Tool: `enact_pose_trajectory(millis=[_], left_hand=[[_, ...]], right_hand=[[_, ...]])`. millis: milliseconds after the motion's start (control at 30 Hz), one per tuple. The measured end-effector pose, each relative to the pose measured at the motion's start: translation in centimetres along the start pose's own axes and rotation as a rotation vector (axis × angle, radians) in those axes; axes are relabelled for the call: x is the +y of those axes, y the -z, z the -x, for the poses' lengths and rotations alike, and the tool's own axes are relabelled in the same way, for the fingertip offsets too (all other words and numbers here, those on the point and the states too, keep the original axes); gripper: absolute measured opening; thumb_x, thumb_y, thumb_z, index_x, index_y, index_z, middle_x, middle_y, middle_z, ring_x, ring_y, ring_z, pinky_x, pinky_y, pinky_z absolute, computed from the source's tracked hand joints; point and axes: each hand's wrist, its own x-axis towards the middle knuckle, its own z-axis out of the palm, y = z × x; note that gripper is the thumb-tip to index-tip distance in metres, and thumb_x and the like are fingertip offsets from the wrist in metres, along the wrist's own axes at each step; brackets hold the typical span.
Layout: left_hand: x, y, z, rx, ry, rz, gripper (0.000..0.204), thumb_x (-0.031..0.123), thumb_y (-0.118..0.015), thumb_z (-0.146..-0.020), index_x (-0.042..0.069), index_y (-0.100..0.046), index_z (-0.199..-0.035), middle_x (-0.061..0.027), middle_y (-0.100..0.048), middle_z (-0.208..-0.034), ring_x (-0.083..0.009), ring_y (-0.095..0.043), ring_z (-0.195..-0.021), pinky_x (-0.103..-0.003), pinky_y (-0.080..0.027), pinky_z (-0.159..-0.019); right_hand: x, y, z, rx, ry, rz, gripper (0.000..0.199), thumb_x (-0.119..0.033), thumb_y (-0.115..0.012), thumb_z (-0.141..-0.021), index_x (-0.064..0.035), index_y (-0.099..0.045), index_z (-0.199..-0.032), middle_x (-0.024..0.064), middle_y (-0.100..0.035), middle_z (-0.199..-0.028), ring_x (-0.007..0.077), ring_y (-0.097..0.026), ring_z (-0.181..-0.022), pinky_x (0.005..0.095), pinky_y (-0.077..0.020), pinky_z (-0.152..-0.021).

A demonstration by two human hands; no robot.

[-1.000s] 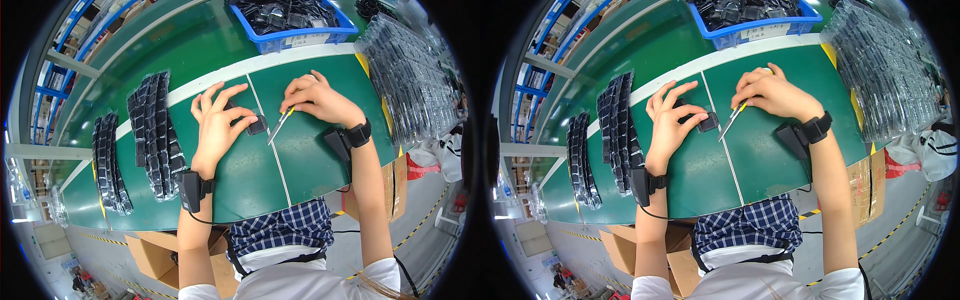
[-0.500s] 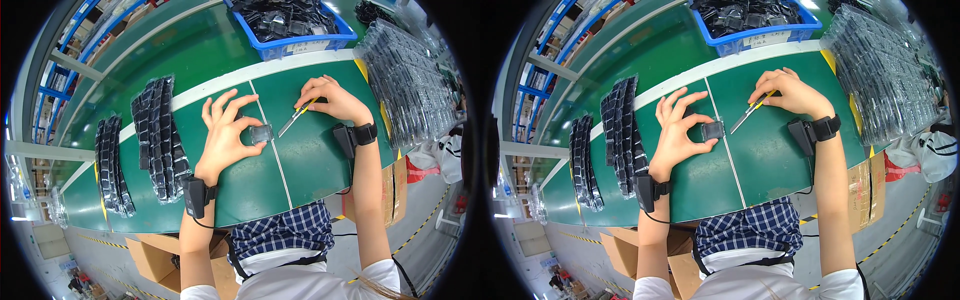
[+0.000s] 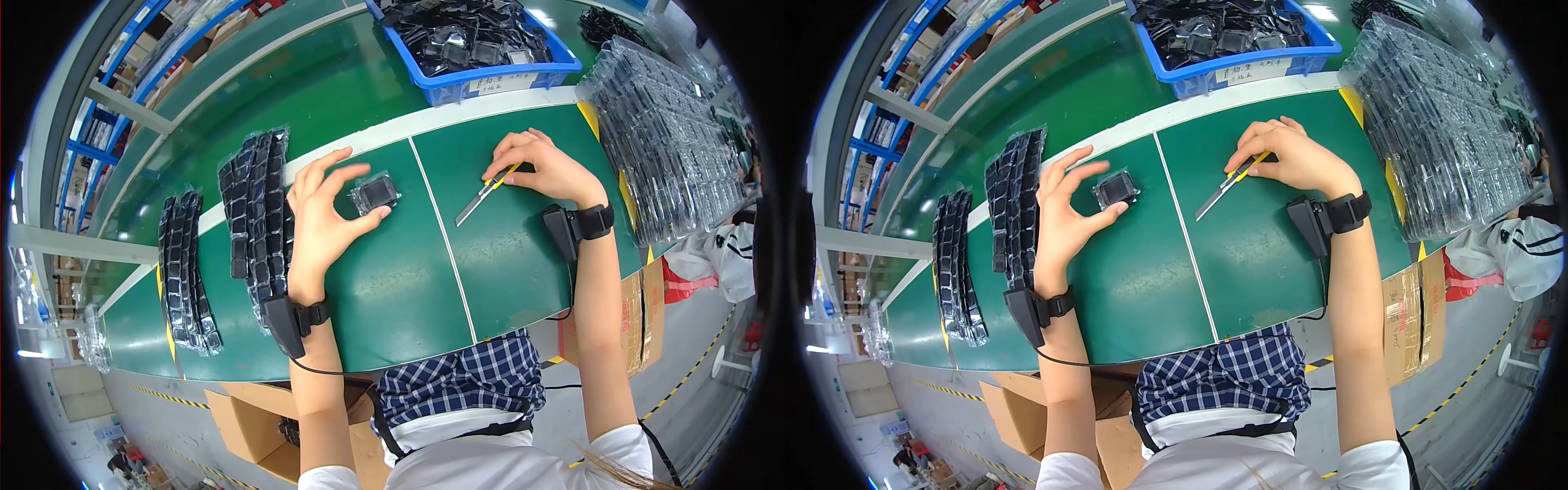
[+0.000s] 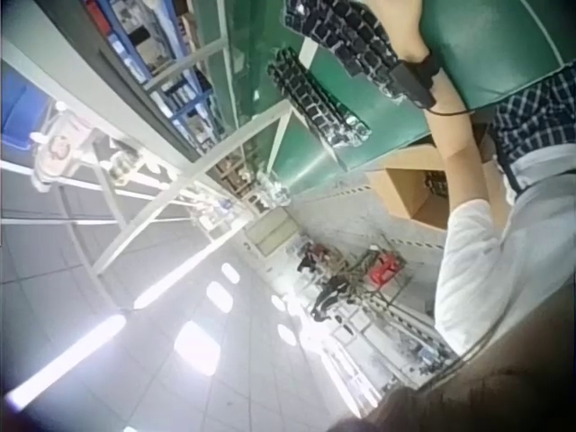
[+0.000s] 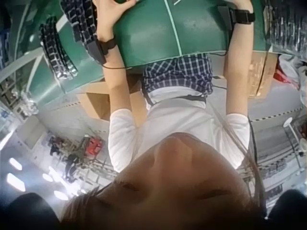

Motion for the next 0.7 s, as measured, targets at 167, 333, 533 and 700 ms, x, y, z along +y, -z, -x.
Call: enact_pose_trajectory(millis=[167,333,533,700], left_hand=[[1.4,-0.2,0.0,-0.050,-0.057,0.141,0.073,0.027,-0.087,-0.071,0.024,-0.062,-0.140,-0.0104,-0.047,-0.152,-0.0356,-0.045,-0.136,-0.050,-0.038,-0.112],[1.7,-0.8,0.5,-0.218,-0.118,-0.128,0.049,0.020,-0.075,-0.086,0.029,-0.068,-0.134,-0.0093,-0.050,-0.149,-0.0342,-0.048,-0.134,-0.049,-0.042,-0.109],[1.9,0.4,0.5,-0.276,-0.032,-0.084,0.044,0.014,-0.075,-0.086,0.025,-0.071,-0.128,-0.0061,-0.058,-0.140,-0.0289,-0.059,-0.123,-0.041,-0.051,-0.102],[1.5,0.5,0.8,-0.247,-0.017,-0.056,0.045,0.015,-0.077,-0.083,0.025,-0.071,-0.126,-0.0081,-0.056,-0.142,-0.0324,-0.058,-0.121,-0.044,-0.053,-0.098]], right_hand=[[-0.3,-0.2,-0.1,0.024,-0.017,0.002,0.029,-0.003,-0.074,-0.084,-0.0216,-0.078,-0.106,-0.0041,-0.063,-0.105,0.0171,-0.061,-0.110,0.0548,-0.0142,-0.123],[-0.3,-0.2,-0.1,0.038,-0.023,0.018,0.029,-0.003,-0.074,-0.084,-0.0216,-0.077,-0.106,-0.0047,-0.064,-0.104,0.0168,-0.061,-0.110,0.0556,-0.0138,-0.123],[-0.7,-0.1,-0.1,0.029,-0.041,0.058,0.028,-0.008,-0.074,-0.087,-0.0251,-0.078,-0.108,-0.0047,-0.066,-0.109,0.0190,-0.059,-0.113,0.0535,-0.0230,-0.120],[-0.7,-0.2,0.1,0.033,-0.037,0.065,0.028,-0.008,-0.074,-0.087,-0.0252,-0.078,-0.108,-0.0046,-0.066,-0.109,0.0188,-0.059,-0.113,0.0536,-0.0233,-0.120]])
